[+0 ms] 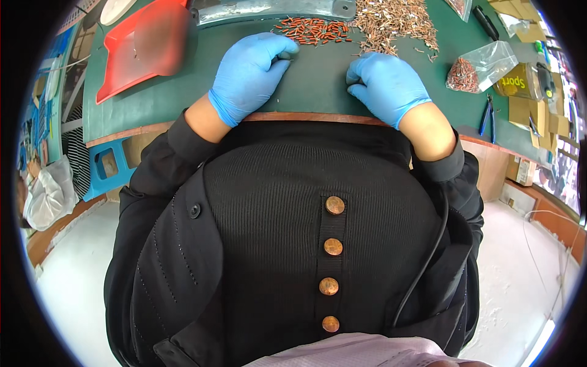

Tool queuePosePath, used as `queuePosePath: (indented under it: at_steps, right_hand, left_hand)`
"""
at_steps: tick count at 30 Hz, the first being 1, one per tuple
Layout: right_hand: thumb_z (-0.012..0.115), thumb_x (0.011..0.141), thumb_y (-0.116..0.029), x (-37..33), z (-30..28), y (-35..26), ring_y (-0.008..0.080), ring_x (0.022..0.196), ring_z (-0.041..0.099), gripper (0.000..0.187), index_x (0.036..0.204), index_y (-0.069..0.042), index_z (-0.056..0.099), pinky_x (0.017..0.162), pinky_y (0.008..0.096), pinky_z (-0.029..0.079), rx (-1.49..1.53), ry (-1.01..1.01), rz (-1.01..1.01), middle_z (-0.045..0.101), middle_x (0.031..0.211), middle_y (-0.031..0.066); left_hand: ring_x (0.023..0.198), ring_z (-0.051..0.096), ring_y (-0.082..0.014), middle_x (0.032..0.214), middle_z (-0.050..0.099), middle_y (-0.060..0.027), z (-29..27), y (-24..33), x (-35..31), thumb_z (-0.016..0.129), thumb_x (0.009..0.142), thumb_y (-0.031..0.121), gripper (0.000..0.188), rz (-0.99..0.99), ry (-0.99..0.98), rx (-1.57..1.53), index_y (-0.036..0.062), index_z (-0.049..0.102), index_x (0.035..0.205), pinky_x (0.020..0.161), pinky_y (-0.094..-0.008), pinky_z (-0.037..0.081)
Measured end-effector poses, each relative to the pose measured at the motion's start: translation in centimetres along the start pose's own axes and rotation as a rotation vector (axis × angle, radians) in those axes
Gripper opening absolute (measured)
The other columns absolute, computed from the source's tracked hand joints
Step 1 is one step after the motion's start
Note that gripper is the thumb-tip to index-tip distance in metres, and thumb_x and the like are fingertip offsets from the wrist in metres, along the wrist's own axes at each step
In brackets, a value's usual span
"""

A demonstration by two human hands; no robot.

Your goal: The recorder is inspecting and sorting small electronic components at a manual assembly station.

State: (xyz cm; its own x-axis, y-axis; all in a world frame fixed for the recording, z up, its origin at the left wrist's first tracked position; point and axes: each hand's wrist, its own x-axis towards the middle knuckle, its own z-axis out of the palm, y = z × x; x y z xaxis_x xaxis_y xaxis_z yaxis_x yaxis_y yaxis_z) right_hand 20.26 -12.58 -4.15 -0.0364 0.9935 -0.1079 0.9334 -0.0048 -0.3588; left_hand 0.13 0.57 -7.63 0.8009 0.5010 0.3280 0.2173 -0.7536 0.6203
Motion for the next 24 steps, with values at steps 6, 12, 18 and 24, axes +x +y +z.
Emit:
queuePosePath:
  at_steps: [6, 12, 18, 24]
  right_hand:
    - [0.059, 0.076, -0.011, -0.2, 0.8, -1.2, 0.0348, 0.078, 0.06, 0.01, 0.081, -0.003, 0.059, 0.069, 0.0427, 0.049, -0.323, 0.012, -0.011, 0.061, 0.084, 0.0163]
    - [0.055, 0.082, -0.007, 0.9, 1.2, -1.0, 0.0211, 0.072, 0.058, 0.01, 0.089, -0.001, 0.059, 0.066, 0.0313, 0.048, 0.411, 0.158, 0.116, 0.06, 0.081, 0.0088]
    - [0.053, 0.086, -0.001, 1.1, 1.4, -1.5, 0.0082, 0.069, 0.05, 0.019, 0.104, 0.001, 0.058, 0.064, 0.0206, 0.043, 1.152, 0.105, 0.208, 0.059, 0.085, 0.0029]
    - [0.056, 0.088, -0.005, 1.0, 1.7, -2.5, 0.0094, 0.067, 0.053, 0.016, 0.102, 0.003, 0.06, 0.061, 0.0209, 0.044, 1.739, 0.131, 0.292, 0.06, 0.082, 0.0048]
  left_hand:
    - [0.076, 0.062, -0.0266, 0.083, 0.064, -0.0118, -1.4, -0.2, 0.5, 0.06, 0.077, 0.004, 0.018, -0.043, 0.098, -0.086, 0.0056, 0.064, 0.094, 0.069, -0.0335, 0.05]
    - [0.073, 0.062, -0.012, 0.085, 0.065, -0.0073, -1.0, 1.8, 0.3, 0.063, 0.079, 0.01, 0.02, -0.197, 0.0, -0.416, 0.003, 0.065, 0.098, 0.067, -0.026, 0.05]
    - [0.073, 0.062, -0.0135, 0.083, 0.062, -0.0068, -0.1, 3.8, 0.4, 0.066, 0.078, 0.009, 0.019, -0.157, -0.034, -0.428, 0.0025, 0.061, 0.095, 0.066, -0.0263, 0.05]
    - [0.077, 0.06, -0.0099, 0.09, 0.062, -0.003, 0.0, 4.2, 0.2, 0.067, 0.077, 0.004, 0.025, -0.116, 0.008, -0.44, 0.0035, 0.061, 0.101, 0.068, -0.0242, 0.049]
